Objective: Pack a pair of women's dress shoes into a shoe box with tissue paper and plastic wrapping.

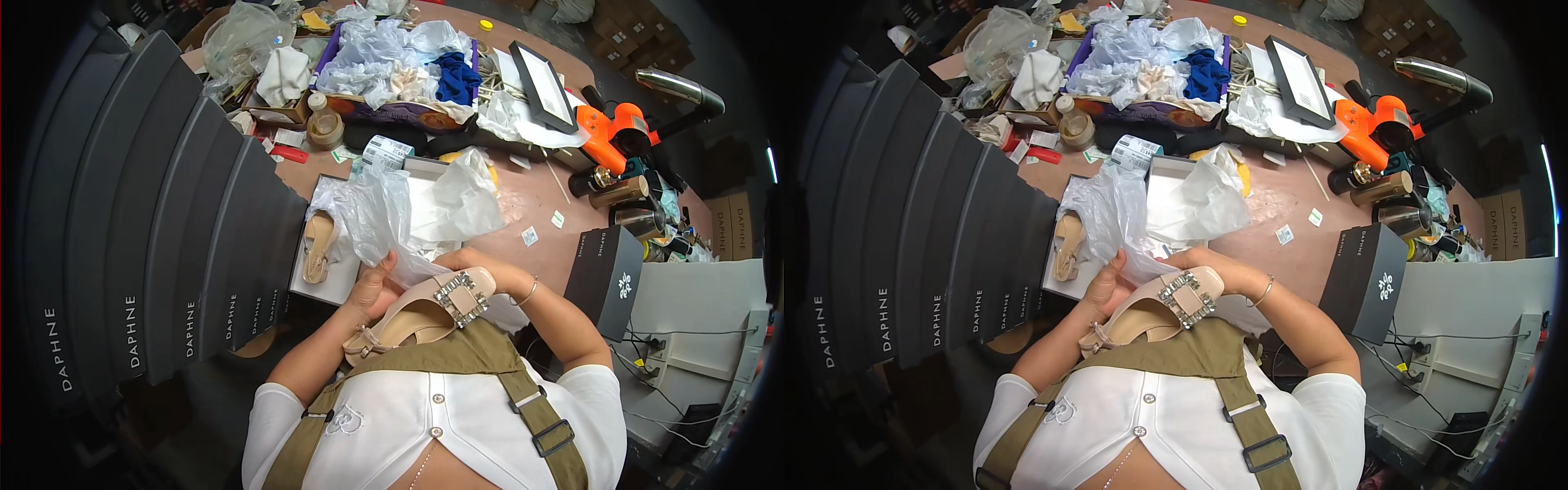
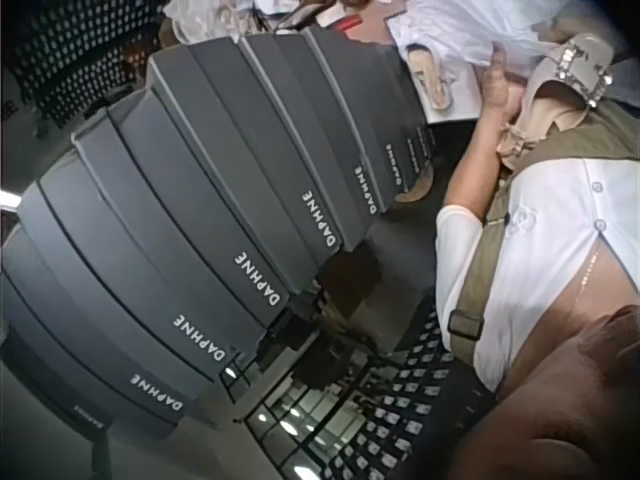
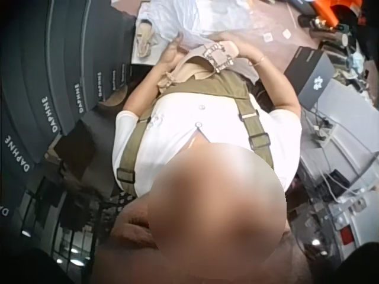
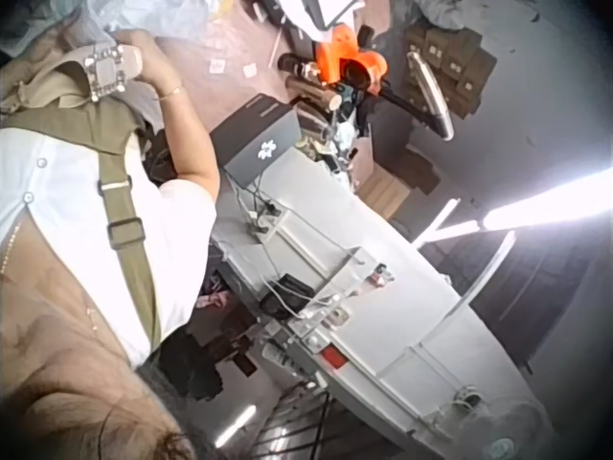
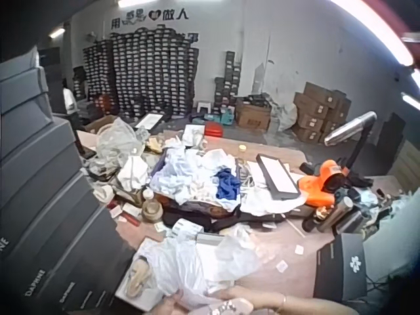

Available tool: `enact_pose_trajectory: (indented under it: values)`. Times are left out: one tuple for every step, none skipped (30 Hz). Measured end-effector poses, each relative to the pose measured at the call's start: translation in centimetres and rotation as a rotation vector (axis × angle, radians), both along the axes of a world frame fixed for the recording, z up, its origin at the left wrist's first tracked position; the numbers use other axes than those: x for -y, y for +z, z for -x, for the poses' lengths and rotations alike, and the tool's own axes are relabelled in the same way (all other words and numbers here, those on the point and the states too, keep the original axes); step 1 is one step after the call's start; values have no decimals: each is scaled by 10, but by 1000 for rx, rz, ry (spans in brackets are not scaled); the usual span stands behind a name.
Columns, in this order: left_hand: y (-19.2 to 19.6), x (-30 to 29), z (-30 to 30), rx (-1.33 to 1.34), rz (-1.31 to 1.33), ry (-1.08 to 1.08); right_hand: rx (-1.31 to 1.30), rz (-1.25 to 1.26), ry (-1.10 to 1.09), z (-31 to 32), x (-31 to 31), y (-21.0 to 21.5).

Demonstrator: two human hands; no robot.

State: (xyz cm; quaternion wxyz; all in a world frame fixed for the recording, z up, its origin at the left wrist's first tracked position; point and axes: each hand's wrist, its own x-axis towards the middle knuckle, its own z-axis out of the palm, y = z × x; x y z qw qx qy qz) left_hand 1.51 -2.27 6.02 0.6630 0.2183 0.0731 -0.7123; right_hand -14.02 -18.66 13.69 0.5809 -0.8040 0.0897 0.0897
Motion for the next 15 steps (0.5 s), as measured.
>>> enact_pose_trajectory:
  values:
    - [-1,1,1,55,-7,61,-13,-22,-6,1,-1,2]
    - [-1,2,2,109,-14,122,-47,0,-83,4,-1,2]
    - [-3,2,2,125,-4,152,-82,21,-160,6,-2,3]
    - [-5,1,0,142,4,186,-115,41,-234,8,-4,2]
    - [-5,0,-1,159,12,220,-132,6,-279,11,-4,0]
    - [-5,-1,-1,196,3,237,-149,-28,-325,14,-5,-3]
    - [1,-1,0,218,29,217,-166,-60,-371,16,-6,-5]
    - [8,-2,2,240,55,196,-128,-79,-384,18,-8,-6]
    - [12,-2,4,262,82,175,-90,-98,-397,21,-10,-6]
    - [14,-3,7,373,41,71,-56,-115,-412,24,-12,-6]
    - [15,-4,9,483,1,-35,-45,-104,-362,26,-10,-6]
    - [15,-4,11,593,-38,-143,-34,-92,-313,26,-8,-6]
    - [15,-4,12,647,-25,-98,-19,-83,-263,26,-7,-6]
    - [13,-4,13,701,-11,-54,-19,-121,-312,26,-9,-4]
    - [13,-4,14,755,3,-9,-69,-116,-316,31,-7,-1]
